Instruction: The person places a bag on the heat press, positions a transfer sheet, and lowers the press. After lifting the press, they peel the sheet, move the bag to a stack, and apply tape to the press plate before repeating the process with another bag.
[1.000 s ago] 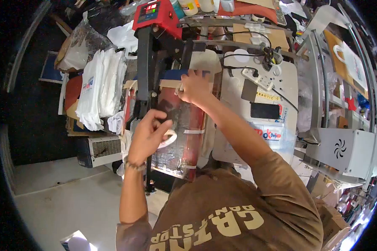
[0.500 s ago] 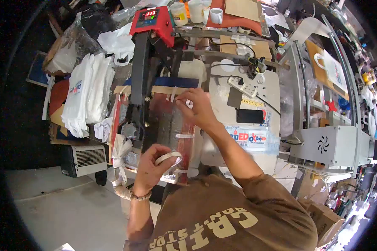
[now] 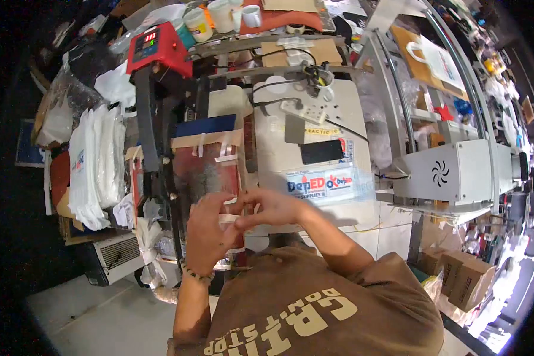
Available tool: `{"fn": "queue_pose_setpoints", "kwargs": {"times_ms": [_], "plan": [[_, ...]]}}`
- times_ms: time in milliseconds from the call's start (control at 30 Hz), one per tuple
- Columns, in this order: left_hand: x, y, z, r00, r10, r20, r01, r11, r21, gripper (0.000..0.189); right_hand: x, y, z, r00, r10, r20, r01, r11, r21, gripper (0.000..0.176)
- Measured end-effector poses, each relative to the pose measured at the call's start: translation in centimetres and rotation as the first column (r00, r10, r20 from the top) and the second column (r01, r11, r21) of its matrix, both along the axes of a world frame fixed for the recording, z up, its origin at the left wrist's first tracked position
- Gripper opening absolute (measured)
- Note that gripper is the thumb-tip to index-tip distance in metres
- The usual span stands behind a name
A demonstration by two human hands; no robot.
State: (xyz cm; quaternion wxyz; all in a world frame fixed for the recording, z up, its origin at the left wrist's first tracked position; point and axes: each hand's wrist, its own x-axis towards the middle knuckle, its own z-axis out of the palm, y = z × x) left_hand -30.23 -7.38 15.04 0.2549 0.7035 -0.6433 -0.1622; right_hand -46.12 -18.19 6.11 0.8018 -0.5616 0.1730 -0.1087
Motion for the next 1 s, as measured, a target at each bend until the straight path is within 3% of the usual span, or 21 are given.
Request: {"fn": "queue_pose_setpoints", "kwargs": {"times_ms": [67, 133, 167, 233, 300, 333, 400, 433, 467, 500, 533, 567, 633, 667, 700, 733, 767, 833, 933, 967, 1000], "plan": [[-0.1, -1.9, -0.5, 0.994, -0.073, -0.083, 0.075, 0.997, 0.026, 0.053, -1.5, -1.3, -1.0, 0.997, 0.067, 0.029, -0.063, 0.990, -0.129, 0.037], [-1.1, -3.8, 0.3, 0.946, -0.110, -0.304, 0.195, 0.944, 0.265, 0.056, -3.7, -2.6, -0.4, 0.994, 0.086, -0.062, -0.090, 0.993, -0.073, 0.034], [-1.4, -4.6, 0.2, 0.954, -0.089, -0.286, 0.171, 0.946, 0.276, 0.056, -4.5, -3.2, 0.1, 0.982, 0.123, -0.142, -0.128, 0.992, -0.023, 0.032], [-1.3, -6.2, -0.6, 0.884, -0.372, -0.283, 0.396, 0.918, 0.033, 0.058, -6.5, -4.3, 1.2, 0.983, 0.138, -0.124, -0.142, 0.990, -0.022, 0.027], [1.6, -8.2, -2.5, 0.889, -0.372, -0.268, 0.384, 0.923, -0.008, 0.055, -8.7, -7.1, -1.1, 0.977, 0.001, -0.215, -0.060, 0.962, -0.267, 0.024], [3.4, -9.3, -3.6, 0.881, -0.393, -0.262, 0.391, 0.918, -0.063, 0.052, -10.3, -9.0, -1.6, 0.952, -0.139, -0.275, 0.093, 0.981, -0.172, 0.013], [7.7, -11.6, -5.8, 0.993, -0.097, 0.073, 0.100, 0.995, -0.032, 0.042, -13.0, -13.1, -1.2, 0.838, -0.509, -0.194, 0.363, 0.787, -0.498, 0.014], [10.4, -12.7, -7.0, 0.981, -0.062, 0.181, 0.058, 0.998, 0.030, 0.037, -14.8, -16.4, -4.4, 0.754, -0.643, -0.132, 0.445, 0.649, -0.616, 0.014], [12.3, -13.7, -8.1, 0.957, -0.037, 0.289, 0.013, 0.996, 0.083, 0.034, -15.7, -18.7, -5.4, 0.590, -0.798, -0.118, 0.440, 0.441, -0.782, 0.018], [13.0, -14.5, -8.7, 0.955, -0.035, 0.295, 0.011, 0.996, 0.084, 0.034, -16.5, -21.2, -7.3, 0.489, -0.870, -0.057, 0.316, 0.238, -0.919, 0.018], [13.5, -15.0, -9.2, 0.917, -0.108, 0.385, 0.020, 0.974, 0.226, 0.031, -17.2, -23.2, -9.4, 0.395, -0.918, 0.033, 0.151, 0.030, -0.988, 0.019], [13.8, -15.3, -9.4, 0.868, -0.193, 0.458, 0.014, 0.931, 0.366, 0.029, -17.7, -24.6, -10.8, 0.395, -0.918, 0.032, 0.155, 0.033, -0.987, 0.019], [12.9, -15.5, -8.5, 0.834, -0.206, 0.513, 0.017, 0.937, 0.349, 0.029, -18.1, -26.1, -13.4, 0.408, -0.912, -0.033, -0.078, 0.001, -0.997, 0.019], [12.7, -15.5, -8.1, 0.798, -0.214, 0.563, 0.023, 0.945, 0.326, 0.028, -18.3, -26.4, -15.2, 0.411, -0.911, -0.033, -0.075, 0.003, -0.997, 0.019], [14.0, -16.1, -8.8, 0.797, -0.211, 0.566, 0.018, 0.945, 0.326, 0.028, -18.2, -26.6, -16.6, 0.441, -0.890, -0.118, -0.186, 0.038, -0.982, 0.020], [15.8, -17.2, -9.6, 0.872, -0.236, 0.429, 0.115, 0.951, 0.288, 0.029, -18.4, -27.1, -17.9, 0.458, -0.865, -0.205, -0.297, 0.069, -0.952, 0.022], [17.2, -17.7, -10.1, 0.921, -0.269, 0.281, 0.205, 0.950, 0.236, 0.030, -18.4, -26.9, -18.1, 0.458, -0.865, -0.206, -0.296, 0.070, -0.953, 0.022], [17.5, -17.7, -7.1, 0.922, -0.230, 0.311, 0.169, 0.963, 0.209, 0.029, -18.5, -25.4, -18.4, 0.631, -0.776, 0.013, -0.069, -0.073, -0.995, 0.025], [18.4, -16.7, -6.9, 0.884, -0.228, 0.409, 0.152, 0.966, 0.210, 0.027, -18.0, -24.3, -16.9, 0.583, -0.812, 0.036, 0.027, -0.025, -0.999, 0.025], [18.3, -16.5, -7.0, 0.873, -0.321, 0.366, 0.223, 0.932, 0.285, 0.027, -17.3, -23.8, -16.2, 0.588, -0.808, 0.040, 0.031, -0.027, -0.999, 0.025], [17.4, -16.4, -6.4, 0.854, -0.411, 0.318, 0.296, 0.887, 0.354, 0.028, -16.4, -23.1, -15.4, 0.515, -0.853, 0.086, 0.147, -0.011, -0.989, 0.023]]}}
